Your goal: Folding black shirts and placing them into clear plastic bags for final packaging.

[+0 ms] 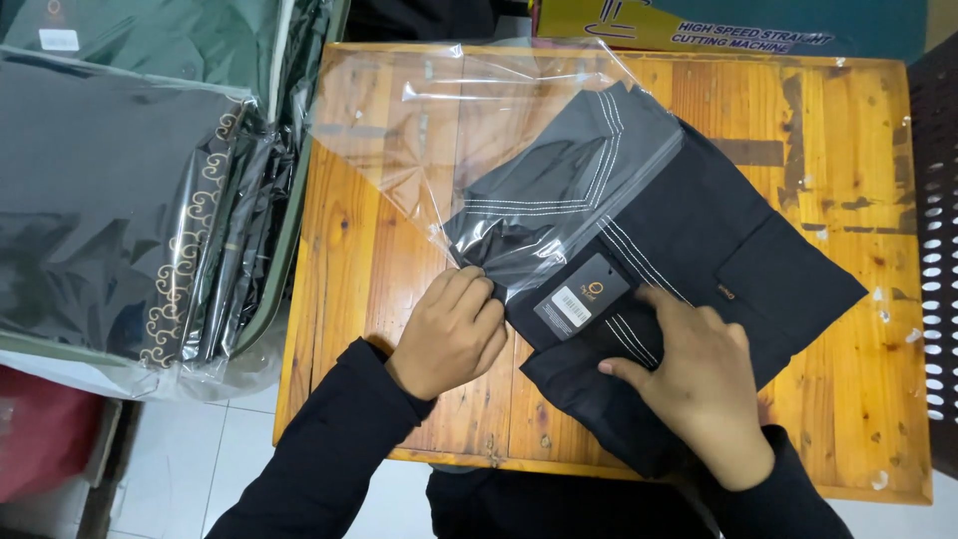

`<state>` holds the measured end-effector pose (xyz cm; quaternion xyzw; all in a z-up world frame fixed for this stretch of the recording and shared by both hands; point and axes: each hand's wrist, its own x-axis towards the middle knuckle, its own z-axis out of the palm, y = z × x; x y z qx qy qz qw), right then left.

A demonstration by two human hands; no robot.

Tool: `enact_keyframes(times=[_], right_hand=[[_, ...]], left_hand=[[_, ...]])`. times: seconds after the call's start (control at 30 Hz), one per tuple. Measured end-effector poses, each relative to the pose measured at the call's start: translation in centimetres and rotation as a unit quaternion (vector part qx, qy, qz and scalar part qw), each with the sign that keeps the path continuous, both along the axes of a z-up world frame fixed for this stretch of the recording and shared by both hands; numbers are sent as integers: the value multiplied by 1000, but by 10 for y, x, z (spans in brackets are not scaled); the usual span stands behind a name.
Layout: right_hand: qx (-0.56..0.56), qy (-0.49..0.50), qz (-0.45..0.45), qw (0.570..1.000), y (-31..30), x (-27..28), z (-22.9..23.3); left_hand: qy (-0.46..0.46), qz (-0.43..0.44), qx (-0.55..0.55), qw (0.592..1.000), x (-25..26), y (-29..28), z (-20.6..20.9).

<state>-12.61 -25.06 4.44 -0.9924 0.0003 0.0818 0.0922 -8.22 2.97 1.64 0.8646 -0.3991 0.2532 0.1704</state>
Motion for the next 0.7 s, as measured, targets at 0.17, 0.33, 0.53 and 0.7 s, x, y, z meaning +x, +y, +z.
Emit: enact_keyframes(times=[0.17,0.33,0.53,0.7], right_hand=[[246,-17,12,969,-15,8,15],[19,-193,45,980,-40,42,9],[-12,-279,145,949,-30,12,-2],[-5,-195,265,944,0,-13,-8]], left_hand=[[9,-2,9,1000,1,0,0],[8,-2,3,1000,2,0,2],[3,13,17,1000,1,-1,2],[-2,5,23,1000,0,-2,3]])
